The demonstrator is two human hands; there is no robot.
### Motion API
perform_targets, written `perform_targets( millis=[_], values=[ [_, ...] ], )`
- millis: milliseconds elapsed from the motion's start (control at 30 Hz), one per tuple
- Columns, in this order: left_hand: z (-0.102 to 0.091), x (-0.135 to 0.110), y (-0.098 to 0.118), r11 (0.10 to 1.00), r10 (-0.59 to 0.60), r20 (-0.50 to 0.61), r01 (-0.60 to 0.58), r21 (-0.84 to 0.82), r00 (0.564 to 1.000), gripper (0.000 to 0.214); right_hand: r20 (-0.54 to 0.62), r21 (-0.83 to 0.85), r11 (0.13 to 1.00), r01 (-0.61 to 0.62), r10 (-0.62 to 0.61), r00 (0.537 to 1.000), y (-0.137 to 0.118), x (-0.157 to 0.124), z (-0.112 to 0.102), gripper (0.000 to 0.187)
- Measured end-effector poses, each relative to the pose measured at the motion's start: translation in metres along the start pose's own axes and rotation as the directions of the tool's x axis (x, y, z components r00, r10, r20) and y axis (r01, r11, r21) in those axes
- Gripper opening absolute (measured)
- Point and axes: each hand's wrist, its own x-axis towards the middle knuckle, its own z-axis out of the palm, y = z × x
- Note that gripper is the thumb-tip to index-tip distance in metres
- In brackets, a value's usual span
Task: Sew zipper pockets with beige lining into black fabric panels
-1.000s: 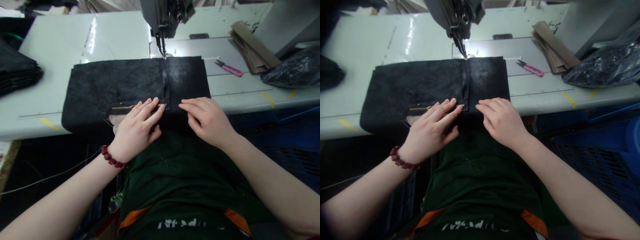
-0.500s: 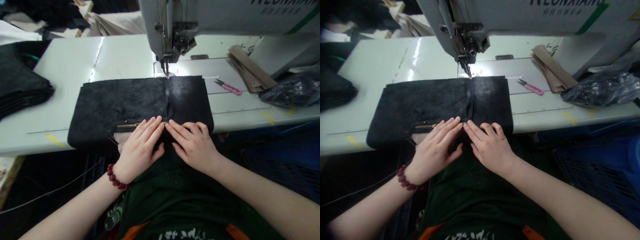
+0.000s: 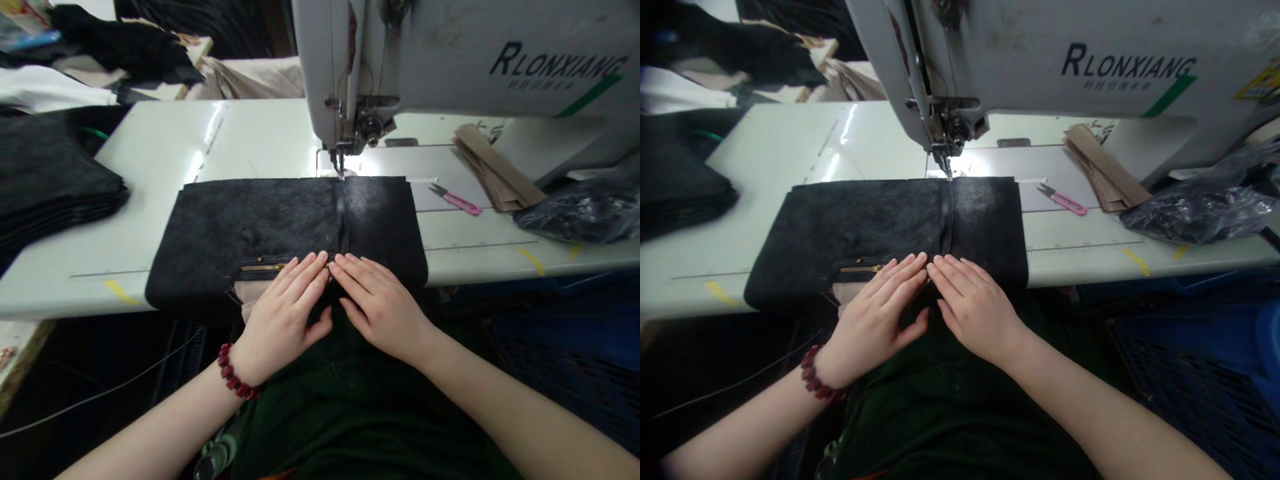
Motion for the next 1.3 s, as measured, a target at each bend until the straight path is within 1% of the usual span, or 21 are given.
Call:
perform_targets(
  millis=[67, 200, 300, 367, 433, 500, 533, 600, 633, 667, 700, 733, 767, 800, 867, 933, 1000, 1033, 1100, 1233, 1300],
  values=[
    [-0.003, 0.001, -0.001, 1.000, -0.011, 0.004, 0.011, -0.023, 1.000, 0.047, -0.024, 0.016, 1.000, 0.000, 0.000, 1.000, 0.000, -0.001, 0.003, 0.051],
    [-0.013, 0.005, -0.006, 0.998, -0.034, 0.046, 0.037, -0.057, 0.998, 0.042, -0.041, 0.008, 1.000, 0.022, -0.022, 0.999, 0.000, -0.002, 0.003, 0.051],
    [-0.018, 0.014, -0.016, 0.995, -0.074, 0.069, 0.078, -0.069, 0.995, 0.039, -0.046, -0.012, 0.999, 0.033, -0.034, 0.998, 0.001, -0.002, 0.003, 0.051],
    [-0.019, 0.023, -0.025, 0.995, -0.083, 0.084, 0.088, -0.050, 0.993, 0.044, -0.050, -0.022, 0.999, 0.036, -0.037, 0.998, 0.001, -0.002, 0.004, 0.052],
    [-0.020, 0.032, -0.034, 0.999, -0.046, 0.105, 0.044, 0.021, 0.993, 0.052, -0.053, -0.030, 0.999, 0.035, -0.036, 0.998, 0.001, -0.002, 0.005, 0.052],
    [-0.024, 0.040, -0.043, 0.988, -0.033, 0.125, 0.014, 0.151, 0.992, 0.054, -0.051, -0.041, 0.999, 0.036, -0.038, 0.998, 0.001, -0.002, 0.005, 0.051],
    [-0.027, 0.043, -0.047, 0.971, -0.066, 0.114, 0.038, 0.236, 0.991, 0.051, -0.046, -0.048, 0.998, 0.038, -0.041, 0.998, 0.001, -0.002, 0.005, 0.051],
    [-0.034, 0.050, -0.054, 0.917, -0.166, 0.042, 0.138, 0.374, 0.985, 0.050, -0.035, -0.066, 0.997, 0.042, -0.044, 0.998, 0.001, -0.002, 0.004, 0.050],
    [-0.038, 0.053, -0.058, 0.901, -0.190, 0.001, 0.174, 0.397, 0.982, 0.050, -0.029, -0.076, 0.996, 0.044, -0.046, 0.999, 0.001, -0.002, 0.004, 0.050],
    [-0.041, 0.057, -0.061, 0.909, -0.179, -0.015, 0.171, 0.380, 0.984, 0.050, -0.025, -0.084, 0.995, 0.045, -0.047, 0.999, 0.001, -0.001, 0.004, 0.049],
    [-0.043, 0.062, -0.063, 0.938, -0.128, 0.004, 0.119, 0.325, 0.992, 0.049, -0.022, -0.091, 0.995, 0.044, -0.047, 0.999, 0.001, -0.001, 0.003, 0.049],
    [-0.044, 0.069, -0.066, 0.969, -0.043, 0.053, 0.029, 0.245, 0.998, 0.048, -0.019, -0.098, 0.994, 0.044, -0.046, 0.999, 0.002, -0.001, 0.003, 0.048],
    [-0.043, 0.075, -0.069, 0.984, 0.062, 0.106, -0.079, 0.161, 0.992, 0.046, -0.015, -0.104, 0.994, 0.044, -0.046, 0.999, 0.002, -0.001, 0.003, 0.048],
    [-0.042, 0.083, -0.072, 0.978, 0.171, 0.158, -0.187, 0.088, 0.972, 0.044, -0.012, -0.110, 0.993, 0.043, -0.045, 0.999, 0.002, -0.001, 0.002, 0.048],
    [-0.036, 0.097, -0.078, 0.931, 0.355, 0.236, -0.366, 0.003, 0.905, 0.039, -0.010, -0.124, 0.991, 0.040, -0.041, 0.999, 0.001, 0.000, 0.001, 0.047],
    [-0.030, 0.109, -0.084, 0.878, 0.463, 0.274, -0.479, -0.013, 0.843, 0.035, -0.014, -0.150, 0.988, 0.022, -0.024, 1.000, 0.000, 0.000, -0.002, 0.046],
    [-0.025, 0.116, -0.089, 0.846, 0.514, 0.297, -0.532, -0.022, 0.805, 0.034, -0.018, -0.194, 0.981, -0.016, 0.013, 1.000, -0.002, 0.000, -0.005, 0.045],
    [-0.024, 0.119, -0.091, 0.842, 0.522, 0.300, -0.539, -0.028, 0.799, 0.033, -0.014, -0.219, 0.975, -0.035, 0.033, 0.999, -0.003, 0.000, -0.007, 0.045],
    [-0.024, 0.123, -0.093, 0.844, 0.521, 0.316, -0.535, -0.049, 0.793, 0.033, 0.000, -0.260, 0.964, -0.057, 0.059, 0.998, -0.005, 0.000, -0.010, 0.045],
    [-0.033, 0.132, -0.093, 0.858, 0.506, 0.372, -0.499, -0.124, 0.778, 0.035, 0.039, -0.290, 0.956, -0.042, 0.056, 0.998, -0.008, 0.002, -0.015, 0.048],
    [-0.036, 0.135, -0.093, 0.862, 0.506, 0.368, -0.472, -0.184, 0.780, 0.034, 0.051, -0.293, 0.956, -0.033, 0.050, 0.997, -0.009, 0.003, -0.016, 0.048]
  ],
)
